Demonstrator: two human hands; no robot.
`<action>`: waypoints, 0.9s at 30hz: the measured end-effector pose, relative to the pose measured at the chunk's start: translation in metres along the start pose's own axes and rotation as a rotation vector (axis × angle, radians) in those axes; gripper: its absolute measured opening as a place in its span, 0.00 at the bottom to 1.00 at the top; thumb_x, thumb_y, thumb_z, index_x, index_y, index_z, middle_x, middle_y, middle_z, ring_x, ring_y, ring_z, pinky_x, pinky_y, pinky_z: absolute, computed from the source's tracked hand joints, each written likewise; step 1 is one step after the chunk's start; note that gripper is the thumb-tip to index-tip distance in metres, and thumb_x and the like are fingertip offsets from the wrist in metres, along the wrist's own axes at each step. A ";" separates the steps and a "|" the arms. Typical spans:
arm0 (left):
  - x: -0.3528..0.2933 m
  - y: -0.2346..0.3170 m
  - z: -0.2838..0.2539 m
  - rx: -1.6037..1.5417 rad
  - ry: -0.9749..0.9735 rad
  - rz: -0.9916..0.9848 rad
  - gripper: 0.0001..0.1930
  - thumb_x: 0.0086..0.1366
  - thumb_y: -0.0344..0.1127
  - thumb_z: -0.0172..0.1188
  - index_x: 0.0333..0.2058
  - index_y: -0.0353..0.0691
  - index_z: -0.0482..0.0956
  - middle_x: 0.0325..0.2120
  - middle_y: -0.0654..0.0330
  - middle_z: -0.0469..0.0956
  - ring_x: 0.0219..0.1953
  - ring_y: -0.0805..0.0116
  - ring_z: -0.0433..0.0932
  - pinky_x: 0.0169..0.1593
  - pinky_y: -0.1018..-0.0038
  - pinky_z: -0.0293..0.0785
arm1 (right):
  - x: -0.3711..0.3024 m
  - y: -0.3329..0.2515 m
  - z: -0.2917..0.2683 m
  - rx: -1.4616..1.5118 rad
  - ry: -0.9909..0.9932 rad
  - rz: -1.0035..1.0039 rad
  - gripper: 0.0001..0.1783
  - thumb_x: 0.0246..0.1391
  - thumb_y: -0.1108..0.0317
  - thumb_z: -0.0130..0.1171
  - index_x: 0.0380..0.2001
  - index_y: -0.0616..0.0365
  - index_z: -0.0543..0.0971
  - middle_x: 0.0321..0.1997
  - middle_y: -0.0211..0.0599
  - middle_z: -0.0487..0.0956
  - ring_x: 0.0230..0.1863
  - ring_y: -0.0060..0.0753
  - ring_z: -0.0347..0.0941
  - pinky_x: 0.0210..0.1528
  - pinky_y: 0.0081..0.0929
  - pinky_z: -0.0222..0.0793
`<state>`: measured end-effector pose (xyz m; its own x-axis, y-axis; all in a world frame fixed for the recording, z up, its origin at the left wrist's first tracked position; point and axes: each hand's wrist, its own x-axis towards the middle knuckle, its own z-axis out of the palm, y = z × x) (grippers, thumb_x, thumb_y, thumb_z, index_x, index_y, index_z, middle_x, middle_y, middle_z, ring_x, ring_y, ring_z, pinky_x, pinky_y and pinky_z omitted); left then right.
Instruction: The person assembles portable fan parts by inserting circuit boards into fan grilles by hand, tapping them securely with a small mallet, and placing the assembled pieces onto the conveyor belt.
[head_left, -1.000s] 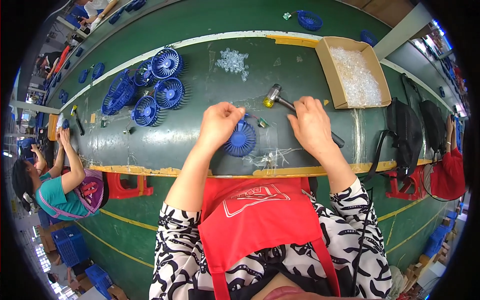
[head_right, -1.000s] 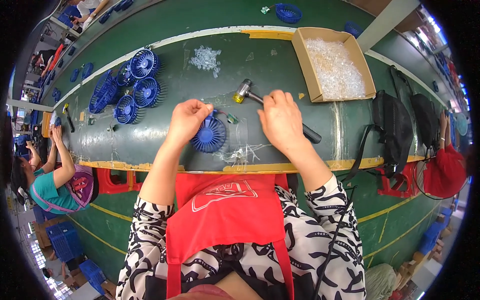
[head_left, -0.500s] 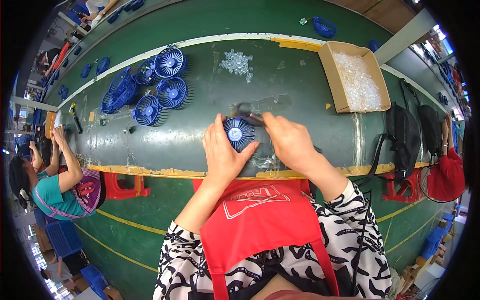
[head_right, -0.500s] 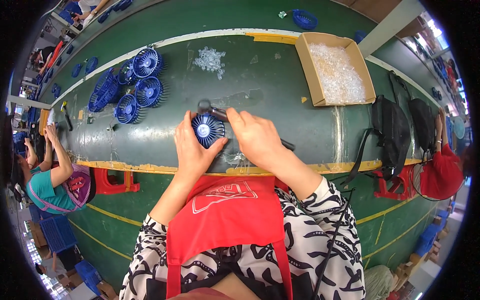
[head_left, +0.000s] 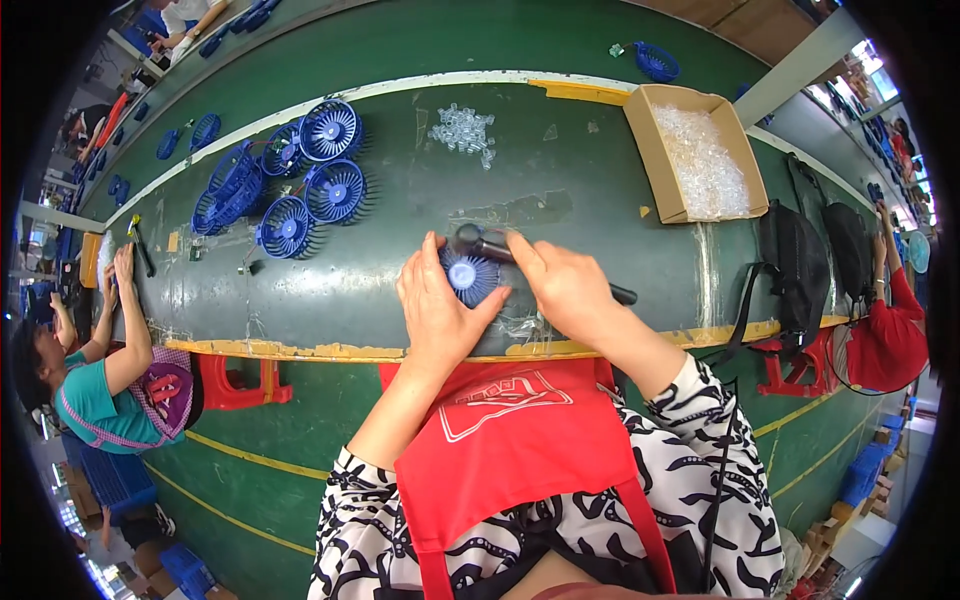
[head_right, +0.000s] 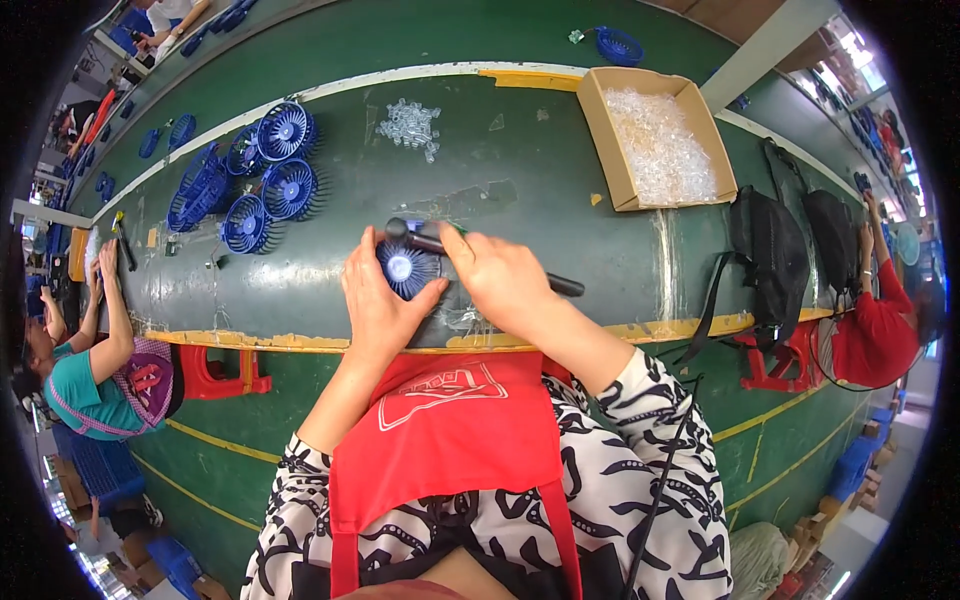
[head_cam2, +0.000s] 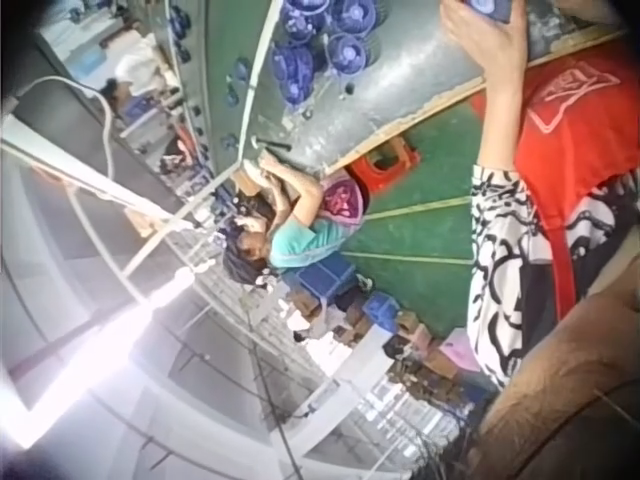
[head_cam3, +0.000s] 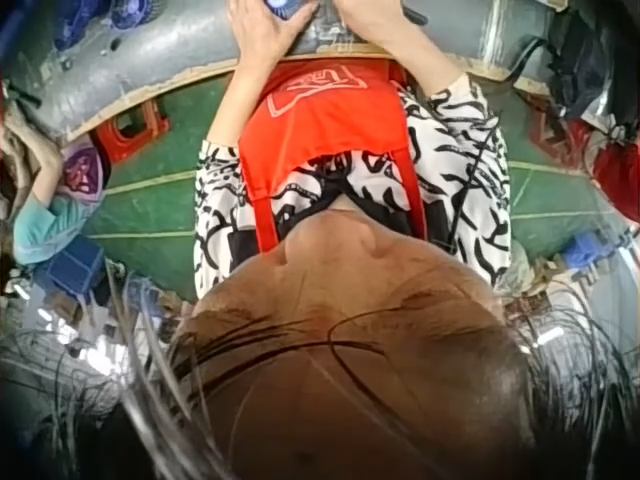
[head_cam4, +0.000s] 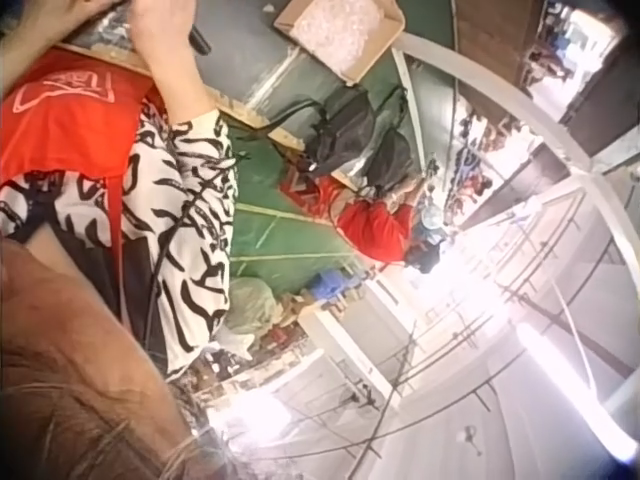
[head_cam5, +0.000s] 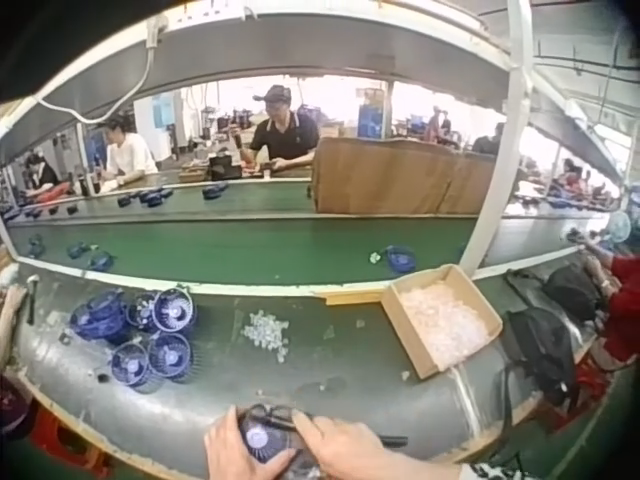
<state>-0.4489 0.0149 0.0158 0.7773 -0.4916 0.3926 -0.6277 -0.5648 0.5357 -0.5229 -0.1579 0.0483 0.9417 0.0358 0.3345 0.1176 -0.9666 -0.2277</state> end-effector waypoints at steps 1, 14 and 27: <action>0.000 -0.001 -0.001 -0.014 -0.013 0.011 0.54 0.42 0.46 0.77 0.61 0.28 0.54 0.52 0.47 0.69 0.55 0.48 0.67 0.59 0.55 0.59 | -0.004 0.004 0.003 -0.003 0.001 0.001 0.27 0.47 0.75 0.54 0.54 0.63 0.71 0.27 0.42 0.75 0.27 0.43 0.77 0.25 0.39 0.72; -0.004 -0.008 -0.009 -0.467 -0.080 -0.008 0.52 0.41 0.39 0.78 0.62 0.32 0.55 0.53 0.47 0.69 0.54 0.50 0.69 0.58 0.60 0.66 | 0.012 0.007 0.004 0.756 0.131 0.394 0.13 0.59 0.69 0.57 0.42 0.68 0.79 0.35 0.40 0.81 0.37 0.29 0.78 0.40 0.24 0.73; 0.010 -0.023 0.001 -0.559 -0.023 -0.073 0.19 0.56 0.30 0.66 0.47 0.33 0.76 0.45 0.50 0.76 0.46 0.57 0.76 0.49 0.69 0.73 | 0.002 0.014 0.022 1.121 -0.123 0.577 0.14 0.62 0.64 0.57 0.40 0.65 0.80 0.28 0.28 0.80 0.24 0.14 0.70 0.25 0.16 0.66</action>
<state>-0.4266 0.0219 0.0064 0.8129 -0.4819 0.3271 -0.4501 -0.1635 0.8779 -0.5126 -0.1660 0.0250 0.9608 -0.2365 -0.1448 -0.1738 -0.1067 -0.9790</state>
